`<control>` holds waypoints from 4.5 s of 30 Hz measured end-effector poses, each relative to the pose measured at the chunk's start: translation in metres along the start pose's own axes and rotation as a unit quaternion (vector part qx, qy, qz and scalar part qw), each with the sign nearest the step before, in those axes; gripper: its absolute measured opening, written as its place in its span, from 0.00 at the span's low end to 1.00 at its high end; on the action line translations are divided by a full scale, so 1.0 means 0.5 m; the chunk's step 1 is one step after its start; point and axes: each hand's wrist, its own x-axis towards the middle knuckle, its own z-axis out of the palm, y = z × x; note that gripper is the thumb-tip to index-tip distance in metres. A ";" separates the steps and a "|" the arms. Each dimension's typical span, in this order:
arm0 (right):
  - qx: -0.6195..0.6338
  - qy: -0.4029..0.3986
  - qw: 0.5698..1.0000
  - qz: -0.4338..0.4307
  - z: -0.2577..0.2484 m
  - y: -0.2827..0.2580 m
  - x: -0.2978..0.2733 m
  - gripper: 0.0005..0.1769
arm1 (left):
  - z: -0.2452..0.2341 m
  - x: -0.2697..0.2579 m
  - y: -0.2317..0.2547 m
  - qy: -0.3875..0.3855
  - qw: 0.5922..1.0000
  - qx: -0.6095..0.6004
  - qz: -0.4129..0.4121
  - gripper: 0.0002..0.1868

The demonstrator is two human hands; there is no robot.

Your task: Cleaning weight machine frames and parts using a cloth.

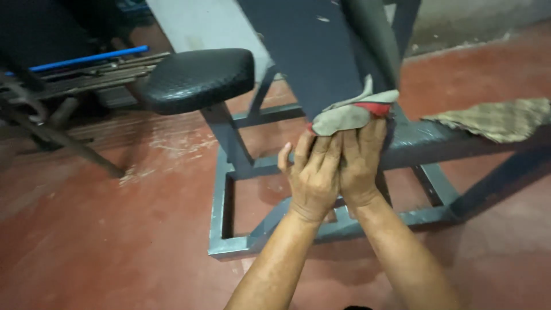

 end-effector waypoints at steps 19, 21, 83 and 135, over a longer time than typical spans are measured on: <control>-0.036 -0.096 0.993 -0.061 -0.022 0.008 -0.263 0.18 | 0.048 -0.323 -0.060 -0.097 0.975 -0.172 -0.104 0.23; -0.038 -0.300 0.953 0.015 0.005 -0.012 -0.260 0.26 | 0.031 -0.325 -0.075 -0.252 0.949 -0.056 -0.181 0.35; -0.194 -0.574 0.788 -0.108 0.271 -0.191 -0.450 0.33 | 0.043 -0.582 -0.245 -0.435 0.876 0.200 -0.051 0.34; -0.120 -0.473 0.859 -0.152 0.174 -0.168 -0.433 0.26 | 0.068 -0.666 -0.180 -0.224 0.864 -0.144 -0.427 0.32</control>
